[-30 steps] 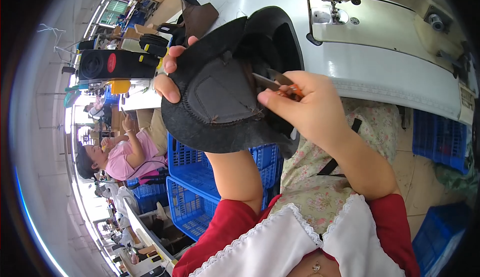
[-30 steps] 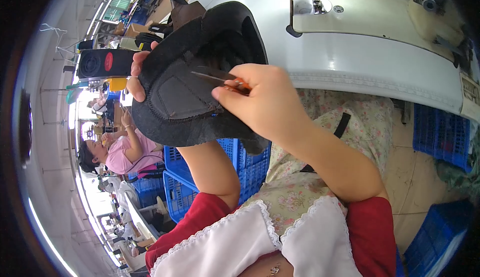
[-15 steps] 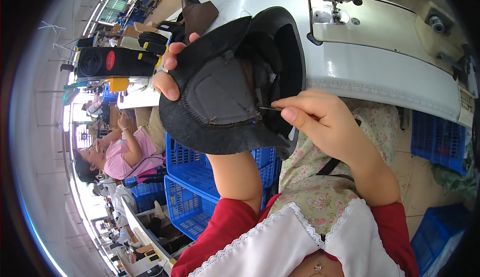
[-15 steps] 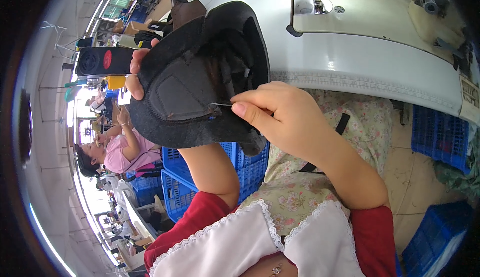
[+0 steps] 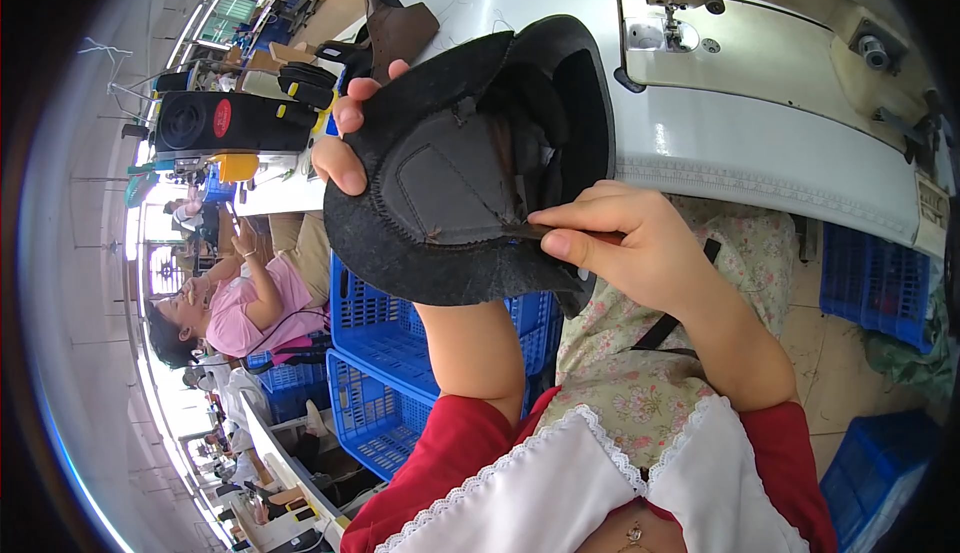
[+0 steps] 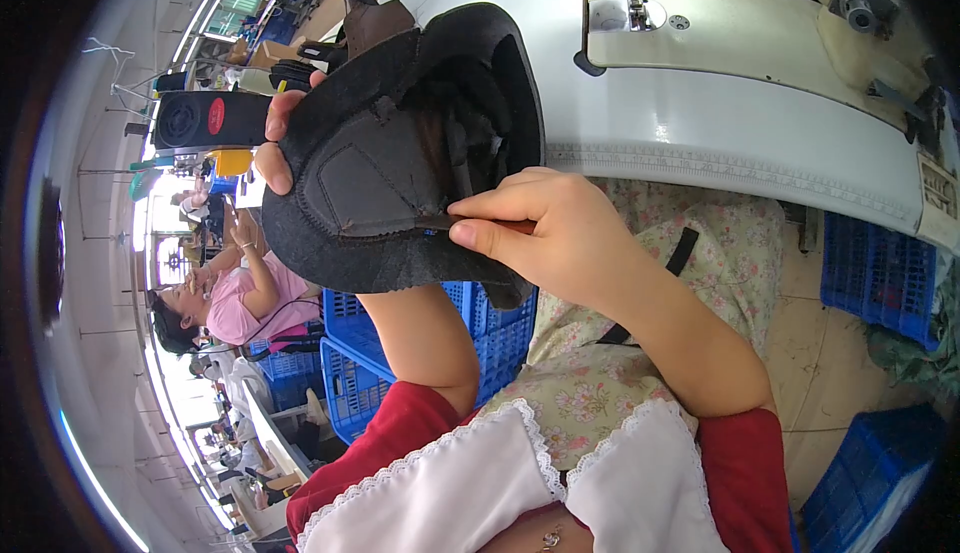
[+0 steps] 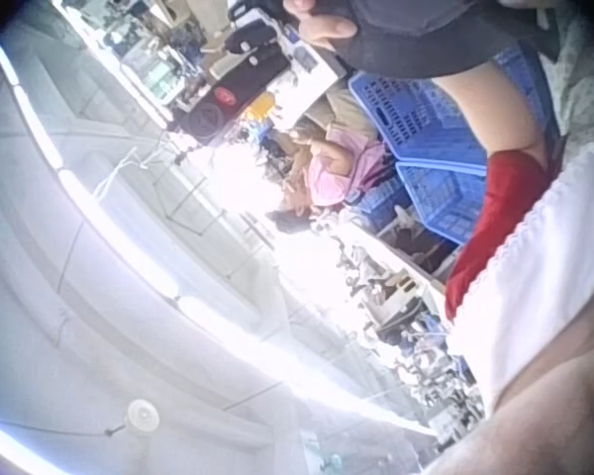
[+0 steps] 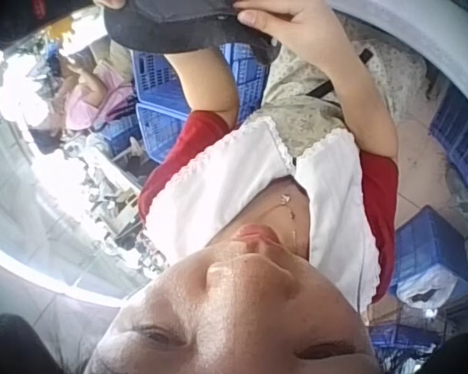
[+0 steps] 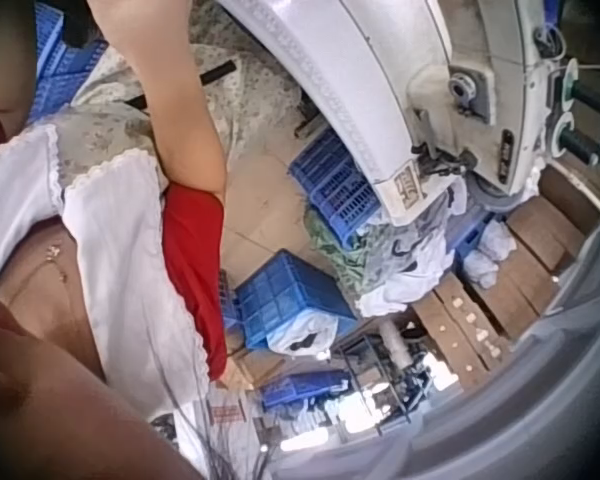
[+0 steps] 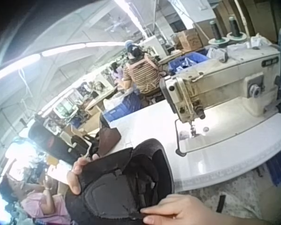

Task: Stitching the upper parts of a leather boot using an industrial sewing machine and trimming excess thread.

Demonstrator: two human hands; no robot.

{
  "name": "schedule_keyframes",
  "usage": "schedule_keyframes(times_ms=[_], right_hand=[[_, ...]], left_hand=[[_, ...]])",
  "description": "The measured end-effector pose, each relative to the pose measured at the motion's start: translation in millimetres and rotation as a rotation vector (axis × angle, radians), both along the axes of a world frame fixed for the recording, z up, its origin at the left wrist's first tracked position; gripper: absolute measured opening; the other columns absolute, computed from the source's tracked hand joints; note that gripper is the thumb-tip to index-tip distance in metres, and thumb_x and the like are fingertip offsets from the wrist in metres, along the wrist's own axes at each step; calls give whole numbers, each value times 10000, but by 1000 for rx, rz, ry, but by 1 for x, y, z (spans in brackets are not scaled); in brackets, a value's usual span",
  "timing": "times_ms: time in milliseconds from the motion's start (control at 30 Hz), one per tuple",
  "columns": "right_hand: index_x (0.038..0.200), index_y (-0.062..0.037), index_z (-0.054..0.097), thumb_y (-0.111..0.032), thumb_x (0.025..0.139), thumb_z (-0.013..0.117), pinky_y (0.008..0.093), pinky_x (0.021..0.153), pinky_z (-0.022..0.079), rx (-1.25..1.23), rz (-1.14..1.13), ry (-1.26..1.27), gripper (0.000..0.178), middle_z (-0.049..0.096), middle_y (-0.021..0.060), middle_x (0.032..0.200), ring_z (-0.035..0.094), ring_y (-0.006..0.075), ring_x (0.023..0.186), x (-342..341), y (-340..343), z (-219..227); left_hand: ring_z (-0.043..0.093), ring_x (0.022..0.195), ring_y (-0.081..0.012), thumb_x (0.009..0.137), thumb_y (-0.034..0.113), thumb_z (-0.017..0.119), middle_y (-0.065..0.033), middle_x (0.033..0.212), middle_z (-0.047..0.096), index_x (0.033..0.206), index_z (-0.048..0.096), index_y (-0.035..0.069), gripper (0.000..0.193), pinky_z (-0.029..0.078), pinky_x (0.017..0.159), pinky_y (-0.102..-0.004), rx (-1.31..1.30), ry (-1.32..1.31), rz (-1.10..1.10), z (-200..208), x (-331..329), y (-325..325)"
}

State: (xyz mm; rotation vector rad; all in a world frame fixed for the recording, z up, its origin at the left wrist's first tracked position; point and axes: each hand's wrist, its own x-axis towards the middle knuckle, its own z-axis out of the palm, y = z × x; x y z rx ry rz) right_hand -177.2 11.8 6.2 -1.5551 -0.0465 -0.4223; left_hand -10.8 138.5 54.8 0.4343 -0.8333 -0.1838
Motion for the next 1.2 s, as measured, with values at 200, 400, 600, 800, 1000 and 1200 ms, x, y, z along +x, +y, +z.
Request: schedule_keyframes(times_ms=[200,400,600,800,1000,1200], right_hand=[[1024,-29,756,-175,848,767,293,616,431,10,37,15,229,635,56,734,560,154,688,0,-2,4],[1045,-14,747,-136,856,761,264,617,422,59,42,77,226,633,35,751,559,120,680,-1,-2,6],[1080,-34,735,-178,869,757,241,613,404,275,-199,120,256,621,27,759,532,93,674,-5,-8,7],[961,-34,744,-228,756,815,327,592,449,-318,-173,-299,291,632,43,700,557,204,641,-13,-7,9],[944,-23,744,-251,771,799,337,577,446,-382,-235,-286,292,635,53,689,555,213,638,-12,-1,11],[944,-14,743,-241,780,795,333,574,444,-336,-255,-256,284,639,55,690,556,216,639,-10,3,9]], left_hand=[[513,1302,-265,1022,187,444,-76,1120,653,673,490,138,355,266,1200,-555,15,-28,-19,1,4,1],[517,1299,-267,1023,196,441,-80,1120,655,673,494,138,359,264,1202,-552,-10,-61,-62,-1,7,-2],[514,1303,-273,1043,228,391,-87,1145,650,692,499,137,379,267,1197,-551,-51,-17,-33,-3,3,-4],[466,1340,-299,1050,246,373,-119,1229,619,747,540,131,365,272,1187,-573,-72,-140,-189,-3,9,-6],[452,1346,-324,1065,262,322,-142,1250,597,779,551,125,391,296,1167,-598,-74,-216,-177,-6,13,-8],[422,1360,-395,1071,278,299,-161,1284,571,787,554,120,413,303,1138,-651,-63,-171,-194,-7,9,-7]])
